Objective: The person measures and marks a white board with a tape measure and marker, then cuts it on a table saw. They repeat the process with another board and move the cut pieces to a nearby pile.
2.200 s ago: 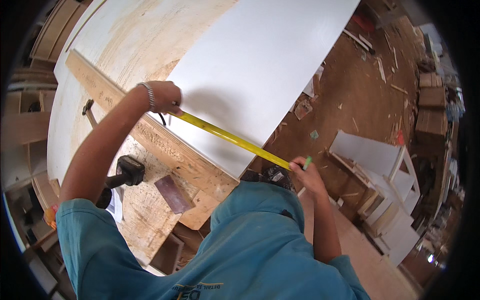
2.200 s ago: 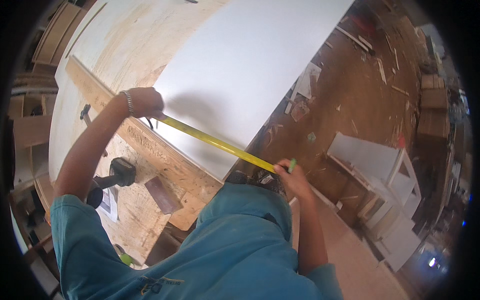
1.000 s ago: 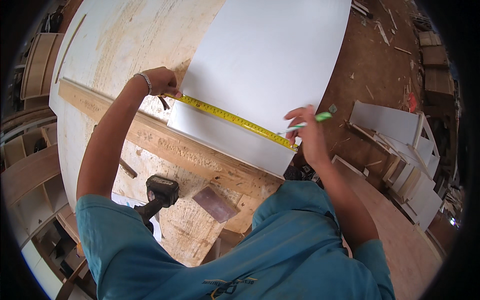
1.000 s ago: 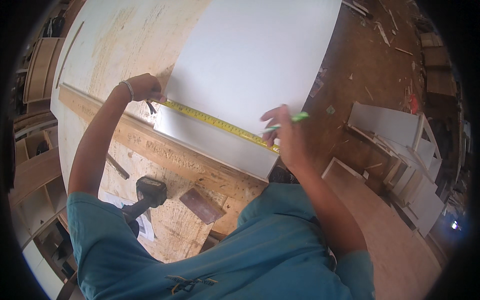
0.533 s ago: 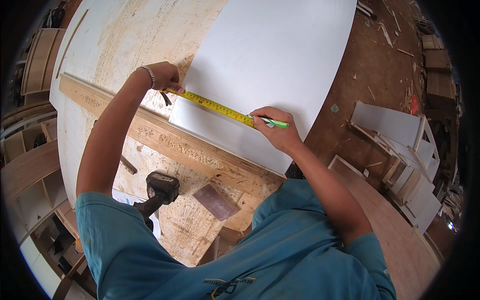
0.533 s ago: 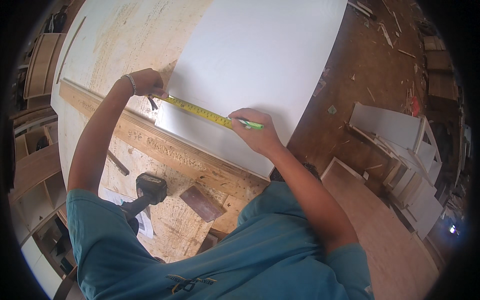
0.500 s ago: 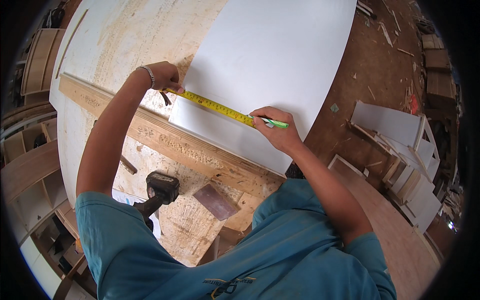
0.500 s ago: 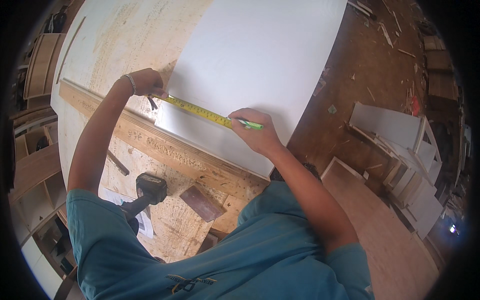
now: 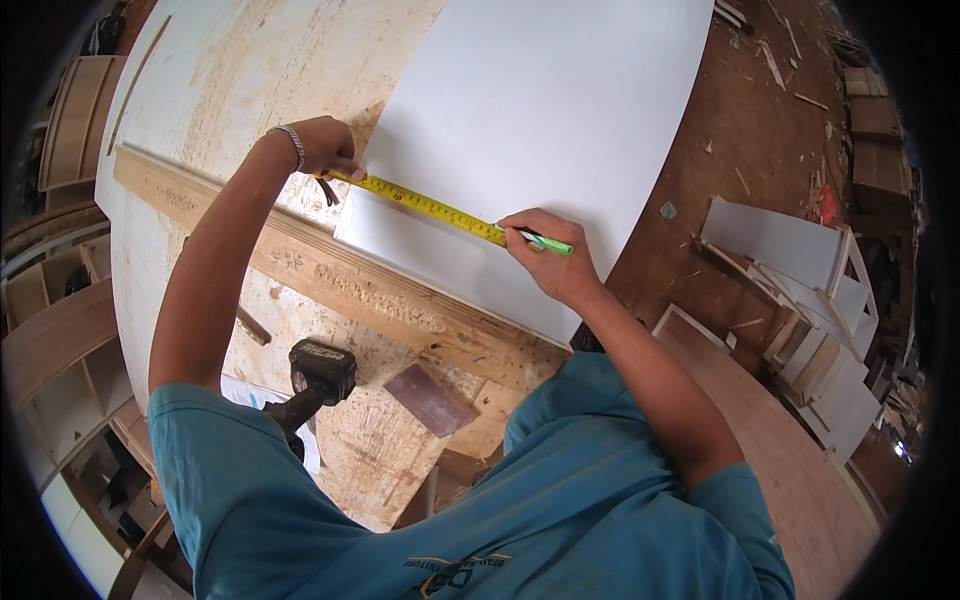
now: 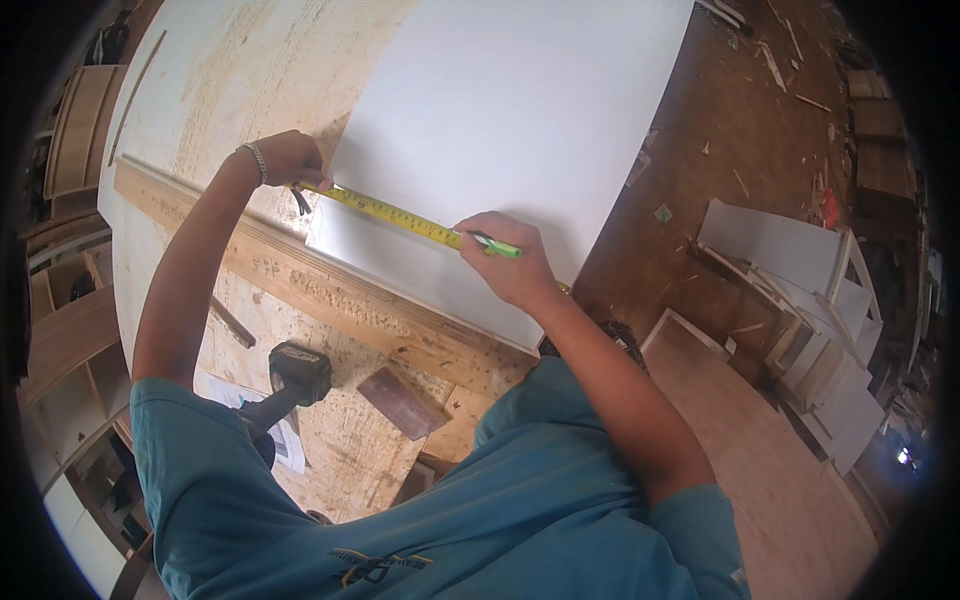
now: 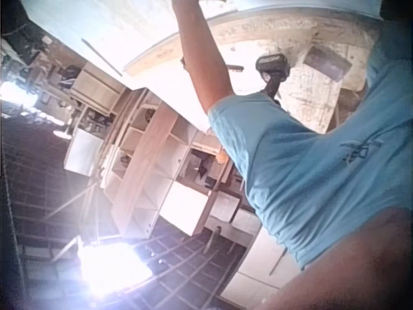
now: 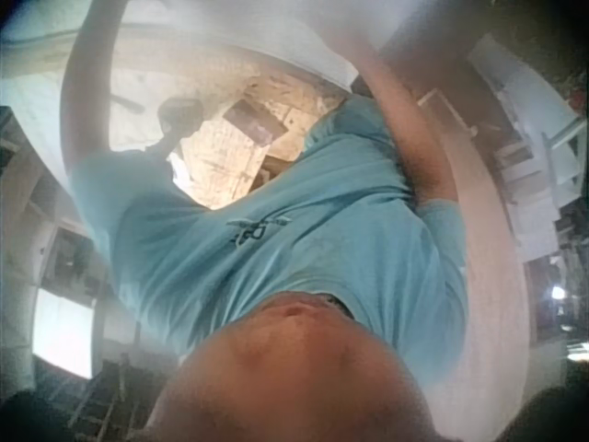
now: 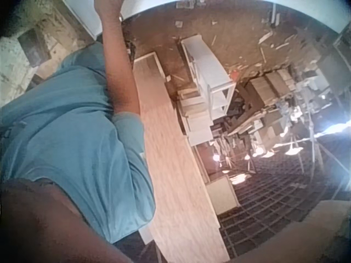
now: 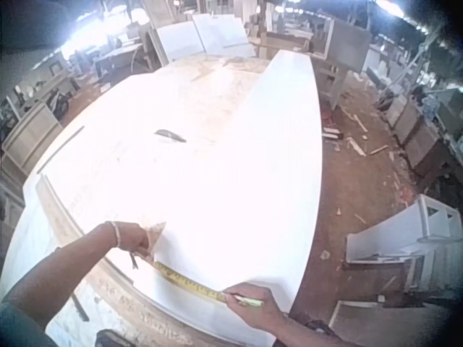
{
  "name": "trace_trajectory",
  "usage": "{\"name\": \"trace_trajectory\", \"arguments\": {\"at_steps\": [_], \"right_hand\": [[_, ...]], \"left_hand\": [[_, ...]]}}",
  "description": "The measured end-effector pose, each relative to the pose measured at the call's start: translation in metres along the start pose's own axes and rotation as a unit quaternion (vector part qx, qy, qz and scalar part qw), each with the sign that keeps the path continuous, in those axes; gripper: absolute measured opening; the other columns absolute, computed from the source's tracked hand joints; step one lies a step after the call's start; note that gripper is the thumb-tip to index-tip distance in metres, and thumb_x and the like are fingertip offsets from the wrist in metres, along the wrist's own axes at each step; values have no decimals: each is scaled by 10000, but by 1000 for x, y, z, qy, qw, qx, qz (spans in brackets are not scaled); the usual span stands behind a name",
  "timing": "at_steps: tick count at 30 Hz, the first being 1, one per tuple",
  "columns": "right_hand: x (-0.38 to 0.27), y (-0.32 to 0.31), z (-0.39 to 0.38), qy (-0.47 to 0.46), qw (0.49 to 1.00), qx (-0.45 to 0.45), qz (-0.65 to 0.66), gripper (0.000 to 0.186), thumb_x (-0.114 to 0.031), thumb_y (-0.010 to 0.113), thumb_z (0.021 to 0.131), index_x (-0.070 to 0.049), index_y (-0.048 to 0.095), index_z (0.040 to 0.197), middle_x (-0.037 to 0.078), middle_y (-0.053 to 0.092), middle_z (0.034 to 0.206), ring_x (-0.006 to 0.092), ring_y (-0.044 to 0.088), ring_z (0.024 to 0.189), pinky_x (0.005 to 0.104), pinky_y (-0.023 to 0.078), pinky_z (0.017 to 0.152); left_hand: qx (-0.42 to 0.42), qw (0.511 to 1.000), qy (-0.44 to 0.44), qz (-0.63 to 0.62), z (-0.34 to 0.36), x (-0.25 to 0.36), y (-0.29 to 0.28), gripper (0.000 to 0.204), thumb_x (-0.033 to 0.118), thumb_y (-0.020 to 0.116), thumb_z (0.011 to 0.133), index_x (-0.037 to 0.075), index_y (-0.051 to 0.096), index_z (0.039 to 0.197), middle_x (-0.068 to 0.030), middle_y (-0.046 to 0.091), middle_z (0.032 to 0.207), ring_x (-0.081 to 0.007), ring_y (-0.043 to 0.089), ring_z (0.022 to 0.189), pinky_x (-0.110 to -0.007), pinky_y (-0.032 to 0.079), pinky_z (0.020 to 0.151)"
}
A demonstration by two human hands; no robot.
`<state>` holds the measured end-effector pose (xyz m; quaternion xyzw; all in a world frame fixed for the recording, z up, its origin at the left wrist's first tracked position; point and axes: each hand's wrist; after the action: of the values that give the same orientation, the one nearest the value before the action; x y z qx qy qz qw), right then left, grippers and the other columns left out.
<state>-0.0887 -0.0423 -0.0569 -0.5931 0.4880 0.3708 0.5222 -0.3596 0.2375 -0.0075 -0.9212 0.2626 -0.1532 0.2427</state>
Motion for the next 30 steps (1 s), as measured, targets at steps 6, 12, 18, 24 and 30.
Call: {"name": "trace_trajectory", "arguments": {"at_steps": [6,12,18,24,30], "right_hand": [[-3,1,-1,-15,1000,15,-19,147,-71,705,917,-11,753,1042,108,742,974,175,686,898,306,547,828],[-2,4,-3,-3,1000,22,-6,149,-82,706,918,-11,752,1040,104,740,982,180,683,898,317,547,837],[-1,3,-1,0,1000,7,-10,161,-125,702,938,-22,749,1053,89,739,971,149,666,885,304,544,817],[4,-29,-3,114,970,79,201,232,-170,609,1021,19,709,1110,100,737,977,168,713,895,317,560,815],[27,-125,-59,121,987,91,51,389,-312,517,1097,36,679,1163,128,734,1025,178,705,859,311,558,782]], "left_hand": [[13,1000,16,2,1,-5,3,472,469,780,887,3,763,818,-110,709,697,-231,673,657,-387,528,674],[6,1000,4,-7,4,-5,4,463,459,795,878,-1,765,835,-119,714,713,-235,671,662,-385,527,680],[20,1000,0,-2,3,-6,4,449,447,810,864,-1,773,882,-127,725,742,-252,678,673,-390,532,687],[22,1000,0,5,5,-4,2,475,475,799,862,1,775,885,-132,730,755,-256,701,722,-396,540,723],[25,999,-32,10,-2,-2,6,449,490,803,849,41,778,845,-123,738,774,-251,714,751,-407,543,743]]}}
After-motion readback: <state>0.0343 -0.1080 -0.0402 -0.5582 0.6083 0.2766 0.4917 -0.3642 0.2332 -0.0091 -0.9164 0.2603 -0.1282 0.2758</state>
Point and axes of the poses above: each hand's wrist, its own z-axis towards the middle knuckle, its own y-axis out of the palm, x = y × z
